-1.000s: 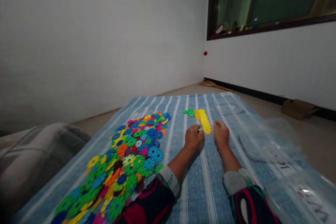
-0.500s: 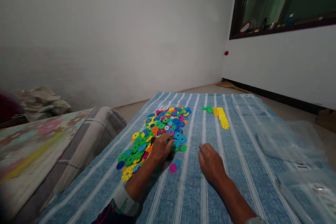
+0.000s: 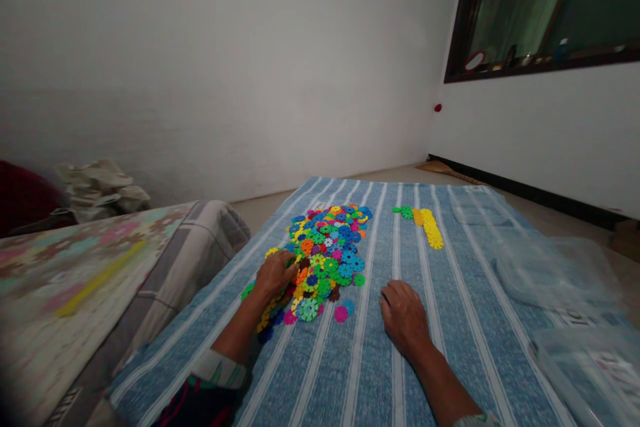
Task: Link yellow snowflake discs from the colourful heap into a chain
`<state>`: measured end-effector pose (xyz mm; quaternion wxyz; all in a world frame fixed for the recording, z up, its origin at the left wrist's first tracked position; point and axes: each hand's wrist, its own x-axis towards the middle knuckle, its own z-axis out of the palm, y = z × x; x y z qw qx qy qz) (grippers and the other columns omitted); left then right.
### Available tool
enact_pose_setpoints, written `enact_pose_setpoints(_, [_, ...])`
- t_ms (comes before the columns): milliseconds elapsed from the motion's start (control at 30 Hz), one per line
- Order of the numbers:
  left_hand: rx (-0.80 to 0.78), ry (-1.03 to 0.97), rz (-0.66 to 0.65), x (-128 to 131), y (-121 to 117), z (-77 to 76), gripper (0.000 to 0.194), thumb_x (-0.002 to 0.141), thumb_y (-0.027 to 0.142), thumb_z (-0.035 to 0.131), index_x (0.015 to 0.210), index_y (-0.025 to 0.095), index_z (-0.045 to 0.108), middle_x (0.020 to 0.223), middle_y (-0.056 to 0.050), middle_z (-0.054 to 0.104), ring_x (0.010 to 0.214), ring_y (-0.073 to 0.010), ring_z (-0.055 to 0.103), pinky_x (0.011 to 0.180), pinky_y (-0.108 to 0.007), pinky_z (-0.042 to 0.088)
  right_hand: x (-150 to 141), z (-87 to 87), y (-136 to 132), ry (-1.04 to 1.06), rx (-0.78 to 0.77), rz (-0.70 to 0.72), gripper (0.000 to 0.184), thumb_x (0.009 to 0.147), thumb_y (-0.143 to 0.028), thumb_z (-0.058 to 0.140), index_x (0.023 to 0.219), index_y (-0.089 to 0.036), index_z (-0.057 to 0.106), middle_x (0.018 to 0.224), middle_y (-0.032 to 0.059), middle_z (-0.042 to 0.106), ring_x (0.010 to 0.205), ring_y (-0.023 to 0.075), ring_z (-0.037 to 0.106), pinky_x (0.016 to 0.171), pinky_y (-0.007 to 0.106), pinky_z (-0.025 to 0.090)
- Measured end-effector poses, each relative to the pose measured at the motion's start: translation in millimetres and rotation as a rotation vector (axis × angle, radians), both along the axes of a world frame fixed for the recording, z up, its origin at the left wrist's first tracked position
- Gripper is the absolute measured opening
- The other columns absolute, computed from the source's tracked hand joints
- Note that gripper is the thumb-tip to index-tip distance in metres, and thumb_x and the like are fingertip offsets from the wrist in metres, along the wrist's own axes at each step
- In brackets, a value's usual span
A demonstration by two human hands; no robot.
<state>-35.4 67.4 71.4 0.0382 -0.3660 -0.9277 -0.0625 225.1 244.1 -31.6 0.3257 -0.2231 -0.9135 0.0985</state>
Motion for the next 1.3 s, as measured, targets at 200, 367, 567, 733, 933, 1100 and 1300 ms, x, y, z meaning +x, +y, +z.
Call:
enact_pose_setpoints(200, [0.034,0.007,0.012,1,1,-0.5,0.028,0.091,0.027,0.044,0.094,0.018,0.071,0.105,-0.008,0.071,0.103,-0.0214,0.062,0.084,-0.028,0.043,0,0.7,8,0.006,-0.075,0.034,0.016,0.09,-0.02,0.048,0.085,-0.019,0.064,0.098,0.008,0.067,0.097,0.0224,0.059,0.089,0.035,0.043])
enact_pose_setpoints(367, [0.066,0.013,0.022,3,-1,1.8,0.034,0.094,0.026,0.038,0.089,0.018,0.071,0.101,-0.009,0.072,0.096,-0.0196,0.063,0.079,-0.027,0.042,0,3.1,8,0.013,-0.105,0.012,0.019,0.09,-0.021,0.047,0.084,-0.02,0.065,0.101,0.0081,0.069,0.097,0.0219,0.06,0.086,0.033,0.043])
enact_pose_setpoints(567, [0.364,-0.021,0.029,2,-1,3.6,0.032,0.088,0.032,0.042,0.082,0.018,0.071,0.09,-0.007,0.073,0.088,-0.0198,0.063,0.079,-0.028,0.044,-2,3.5,10,0.025,-0.159,0.021,0.019,0.088,-0.019,0.048,0.083,-0.02,0.066,0.099,0.0076,0.069,0.098,0.0219,0.06,0.088,0.033,0.042])
enact_pose_setpoints(733, [0.581,-0.259,-0.189,27,13,9.6,0.037,0.086,0.041,0.042,0.073,0.019,0.069,0.07,-0.001,0.068,0.071,-0.0179,0.062,0.069,-0.027,0.045,-5,13.4,7,0.081,-0.235,0.022,0.018,0.087,-0.02,0.049,0.08,-0.019,0.066,0.089,0.0072,0.069,0.089,0.0214,0.06,0.085,0.034,0.044])
enact_pose_setpoints(933, [0.501,-0.537,-0.544,87,50,4.9,0.037,0.086,0.045,0.046,0.069,0.019,0.067,0.062,0.0,0.063,0.061,-0.0154,0.058,0.06,-0.025,0.042,-8,29.3,-3,0.326,-0.493,0.142,0.019,0.086,-0.027,0.055,0.093,-0.018,0.07,0.087,0.0066,0.071,0.082,0.0187,0.064,0.079,0.03,0.048])
enact_pose_setpoints(1100, [0.479,-0.518,-0.662,112,71,-14.2,0.04,0.089,0.042,0.041,0.066,0.019,0.063,0.064,-0.001,0.062,0.066,-0.0158,0.057,0.063,-0.026,0.042,-10,31.7,-5,0.387,-0.812,0.25,0.017,0.084,-0.029,0.057,0.09,-0.018,0.069,0.07,0.0001,0.065,0.063,0.0134,0.059,0.061,0.025,0.045])
enact_pose_setpoints(1300, [0.514,-0.537,-0.695,114,71,-27.8,0.039,0.092,0.041,0.041,0.073,0.019,0.067,0.069,-0.003,0.065,0.067,-0.0154,0.06,0.065,-0.026,0.044,-12,33.5,-2,0.424,-0.909,0.172,0.014,0.079,-0.028,0.059,0.089,-0.019,0.062,0.053,-0.0073,0.053,0.052,0.0112,0.054,0.057,0.023,0.042])
